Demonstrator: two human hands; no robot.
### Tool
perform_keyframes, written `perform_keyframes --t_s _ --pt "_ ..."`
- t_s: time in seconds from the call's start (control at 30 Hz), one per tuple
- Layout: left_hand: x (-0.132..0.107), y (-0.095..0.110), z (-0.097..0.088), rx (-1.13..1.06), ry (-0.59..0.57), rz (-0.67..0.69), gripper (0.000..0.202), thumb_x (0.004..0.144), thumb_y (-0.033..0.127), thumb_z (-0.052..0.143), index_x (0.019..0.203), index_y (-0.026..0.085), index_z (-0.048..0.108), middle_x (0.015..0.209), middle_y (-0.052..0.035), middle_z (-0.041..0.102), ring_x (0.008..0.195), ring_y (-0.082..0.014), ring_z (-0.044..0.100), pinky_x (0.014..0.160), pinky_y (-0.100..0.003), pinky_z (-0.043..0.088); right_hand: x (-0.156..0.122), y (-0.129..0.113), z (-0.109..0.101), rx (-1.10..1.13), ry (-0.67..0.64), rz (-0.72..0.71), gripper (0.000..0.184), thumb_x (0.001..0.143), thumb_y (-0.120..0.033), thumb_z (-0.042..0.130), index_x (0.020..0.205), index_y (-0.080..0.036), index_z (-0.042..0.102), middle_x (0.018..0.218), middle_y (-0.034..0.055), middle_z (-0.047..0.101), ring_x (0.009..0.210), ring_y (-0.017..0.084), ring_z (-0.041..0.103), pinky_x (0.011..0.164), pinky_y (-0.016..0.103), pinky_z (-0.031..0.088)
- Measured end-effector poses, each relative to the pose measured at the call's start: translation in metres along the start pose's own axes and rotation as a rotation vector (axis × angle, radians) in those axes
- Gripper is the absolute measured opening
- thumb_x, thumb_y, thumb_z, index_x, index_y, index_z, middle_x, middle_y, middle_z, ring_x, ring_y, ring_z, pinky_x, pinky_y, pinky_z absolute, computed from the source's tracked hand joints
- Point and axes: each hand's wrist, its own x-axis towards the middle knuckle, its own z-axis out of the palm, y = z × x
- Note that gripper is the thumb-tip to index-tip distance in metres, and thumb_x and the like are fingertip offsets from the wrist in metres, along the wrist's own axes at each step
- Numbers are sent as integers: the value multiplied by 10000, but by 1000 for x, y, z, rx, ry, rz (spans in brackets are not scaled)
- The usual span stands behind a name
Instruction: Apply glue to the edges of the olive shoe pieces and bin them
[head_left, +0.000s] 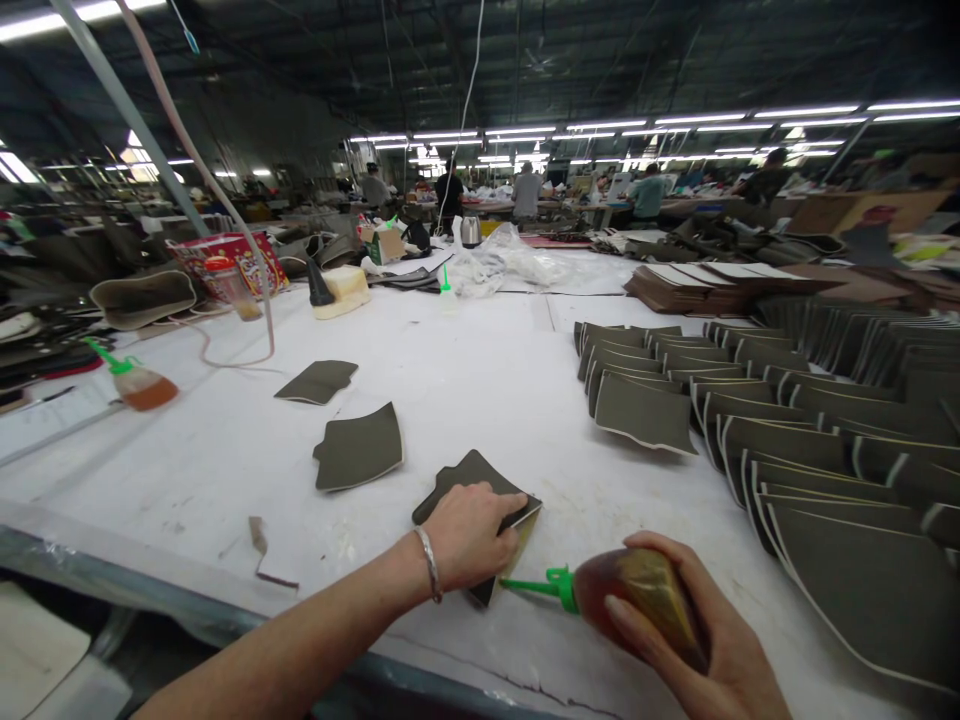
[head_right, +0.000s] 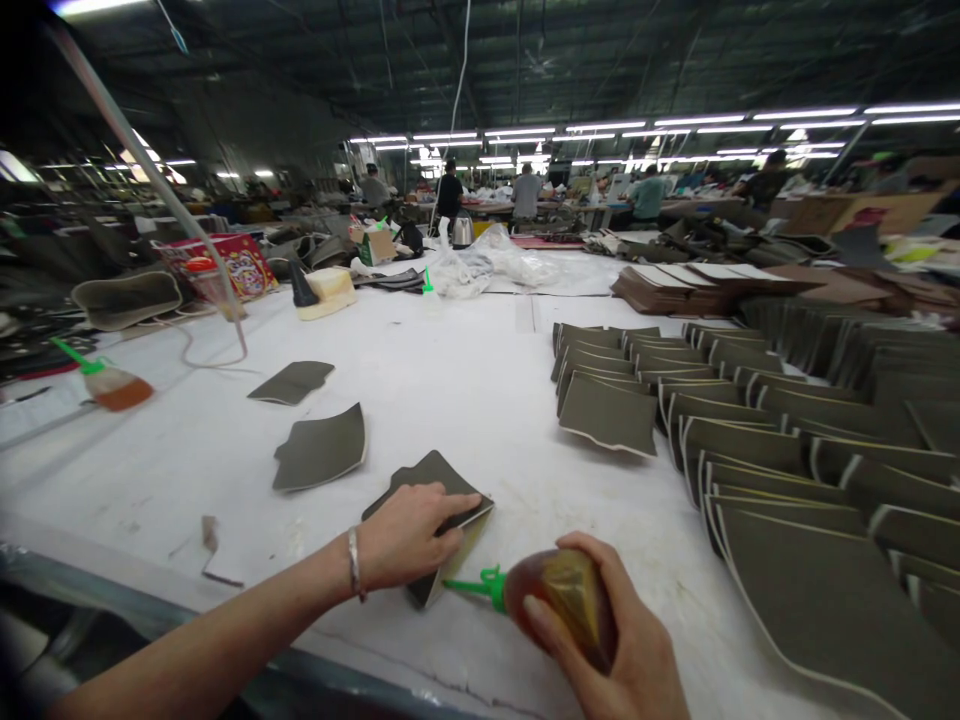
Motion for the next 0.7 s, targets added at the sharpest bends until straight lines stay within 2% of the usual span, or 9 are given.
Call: perform_keyframes --t_s 0.2,0.33,0.4,0.5,0.63,0.7 --pt "-1 1 0 4 1 -10 501 834 269 417 1319 316 534 923 -77 668 823 -247 651 764 -370 504 -4 4 0 4 -1 41 423 815 -560 596 1112 -267 522 919 -18 650 837 217 631 669 278 470" --pt "-1 1 1 5 2 -11 497 830 267 417 1309 327 538 903 -73 661 815 -251 649 749 -374 508 -3 10 -3 -8 -128 -42 403 826 -531 606 1116 -265 519 946 -19 661 851 203 644 684 253 492" --pt "-1 1 2 7 7 -16 498 831 268 413 1311 325 537 907 -74 660 814 -251 648 745 -373 508 -3 10 -2 -13 -97 -45 402 827 -527 606 1116 -262 520 960 -13 659 866 209 644 687 257 489" --pt "0 3 1 13 -3 -24 504 838 267 408 1325 320 524 924 -76 661 827 -245 647 755 -363 504 -6 8 0 -24 19 -10 402 827 -539 591 1114 -265 527 953 -14 650 853 215 637 690 272 473" --pt "0 3 0 18 -18 -31 500 838 274 412 1322 321 526 918 -74 658 832 -244 644 755 -357 502 -8 10 1 14 -73 -86 384 813 -501 620 1108 -270 538 962 -19 649 827 205 641 693 260 489" --pt "0 3 0 14 -10 -30 499 836 273 403 1316 319 532 914 -76 659 829 -250 645 749 -365 506 -6 11 -1 2 -68 -86 384 812 -499 626 1111 -275 538 980 -22 638 848 203 632 726 263 481"
